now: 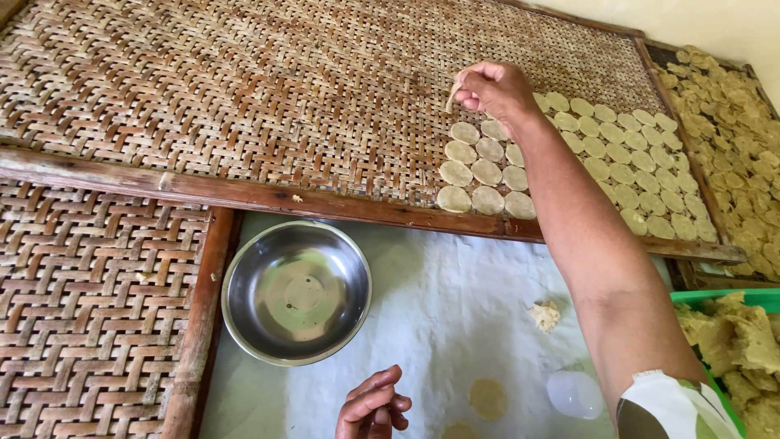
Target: The person is seen flattening dough into small circles and arranging them on a bamboo tray for drying.
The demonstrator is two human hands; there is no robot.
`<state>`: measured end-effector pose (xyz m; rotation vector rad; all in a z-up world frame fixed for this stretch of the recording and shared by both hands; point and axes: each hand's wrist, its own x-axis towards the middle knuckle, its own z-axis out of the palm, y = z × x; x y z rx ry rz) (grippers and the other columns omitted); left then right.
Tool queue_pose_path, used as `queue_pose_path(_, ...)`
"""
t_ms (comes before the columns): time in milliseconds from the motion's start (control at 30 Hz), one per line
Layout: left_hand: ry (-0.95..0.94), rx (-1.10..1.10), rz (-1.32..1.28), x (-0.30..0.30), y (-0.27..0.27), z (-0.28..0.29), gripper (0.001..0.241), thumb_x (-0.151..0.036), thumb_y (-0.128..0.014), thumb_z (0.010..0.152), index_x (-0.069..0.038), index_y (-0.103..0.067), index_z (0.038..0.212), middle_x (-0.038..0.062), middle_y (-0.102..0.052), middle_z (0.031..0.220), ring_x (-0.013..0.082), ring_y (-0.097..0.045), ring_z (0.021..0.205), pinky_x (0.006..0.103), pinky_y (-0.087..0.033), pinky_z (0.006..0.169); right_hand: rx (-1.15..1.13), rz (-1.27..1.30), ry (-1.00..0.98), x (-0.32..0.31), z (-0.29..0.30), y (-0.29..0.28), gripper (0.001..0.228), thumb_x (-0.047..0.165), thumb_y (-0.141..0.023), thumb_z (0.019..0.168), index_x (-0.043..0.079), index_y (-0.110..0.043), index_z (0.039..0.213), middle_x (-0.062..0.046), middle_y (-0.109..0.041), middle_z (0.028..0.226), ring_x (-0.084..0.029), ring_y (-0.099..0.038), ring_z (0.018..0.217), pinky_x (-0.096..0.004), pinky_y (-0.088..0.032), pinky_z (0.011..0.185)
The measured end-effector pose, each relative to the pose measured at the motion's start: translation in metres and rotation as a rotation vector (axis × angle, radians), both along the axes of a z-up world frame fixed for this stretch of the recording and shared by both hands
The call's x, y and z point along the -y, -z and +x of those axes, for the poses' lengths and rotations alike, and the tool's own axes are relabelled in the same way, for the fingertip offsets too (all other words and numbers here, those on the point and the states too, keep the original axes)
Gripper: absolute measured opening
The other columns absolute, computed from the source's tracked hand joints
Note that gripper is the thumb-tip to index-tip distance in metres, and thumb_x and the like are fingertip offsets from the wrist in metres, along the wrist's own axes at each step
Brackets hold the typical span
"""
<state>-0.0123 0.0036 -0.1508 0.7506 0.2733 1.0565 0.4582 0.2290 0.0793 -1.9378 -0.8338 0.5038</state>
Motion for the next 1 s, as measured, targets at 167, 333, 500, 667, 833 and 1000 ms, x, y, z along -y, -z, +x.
queue_pose_path(167,0.047,0.012,-0.005,-0.001,0.007,-0.003,0.022,-0.018,-0.060,0.105,-0.003,-0.065,0.120,0.024,-0.060,0.140,0.0256,-0.070,0.096,0.0358,-0.056,0.070,0.060,-0.156,0.105,0.011,0.006,0.017,0.019,0.015,-0.069,0.095,0.007,-0.074,0.112,-0.010,-0.077,0.097,-0.011,-0.072,0.076,-0.021,-0.062,0.066)
queue_pose_path(333,0.018,0.024,0.022,-0.002,0.002,-0.001,0.026,-0.021,-0.061,0.103,-0.004,-0.065,0.122,0.024,-0.061,0.140,0.0254,-0.070,0.095,0.0346,-0.056,0.069,0.118,-0.219,0.084,0.021,0.029,0.031,0.018,0.017,-0.070,0.096,0.009,-0.074,0.111,-0.006,-0.077,0.099,-0.009,-0.075,0.081,-0.025,-0.063,0.073)
queue_pose_path(500,0.011,-0.005,-0.015,0.000,0.001,-0.002,0.026,-0.023,-0.062,0.103,-0.003,-0.065,0.121,0.025,-0.061,0.140,0.0255,-0.070,0.095,0.0352,-0.056,0.071,0.251,-0.304,0.059,0.024,0.031,0.029,0.018,0.022,-0.071,0.096,0.009,-0.076,0.108,-0.006,-0.079,0.092,-0.010,-0.074,0.079,-0.027,-0.060,0.079)
queue_pose_path(667,0.015,-0.003,-0.027,0.001,0.001,-0.003,0.026,-0.023,-0.063,0.103,-0.004,-0.065,0.121,0.025,-0.061,0.140,0.0254,-0.070,0.095,0.0352,-0.056,0.071,0.410,-0.411,0.057,0.019,0.035,0.032,0.019,0.029,-0.068,0.097,0.015,-0.077,0.107,-0.004,-0.080,0.092,-0.007,-0.072,0.077,-0.029,-0.057,0.082)
queue_pose_path(833,0.025,-0.010,-0.029,0.002,0.003,-0.003,0.027,-0.024,-0.063,0.102,-0.004,-0.065,0.121,0.025,-0.061,0.140,0.0250,-0.070,0.095,0.0350,-0.056,0.070,0.614,-0.458,-0.014,0.022,0.033,0.039,0.011,0.023,-0.072,0.097,0.018,-0.078,0.106,-0.004,-0.078,0.095,-0.013,-0.072,0.080,-0.032,-0.059,0.079)
queue_pose_path(1000,0.025,-0.021,-0.037,0.002,-0.004,-0.003,0.027,-0.024,-0.062,0.103,-0.004,-0.065,0.120,0.025,-0.061,0.139,0.0251,-0.070,0.095,0.0350,-0.056,0.071,0.670,-0.408,-0.074,0.021,0.023,0.033,0.010,0.020,-0.076,0.093,0.016,-0.077,0.102,-0.002,-0.078,0.096,-0.012,-0.073,0.082,-0.033,-0.059,0.079)
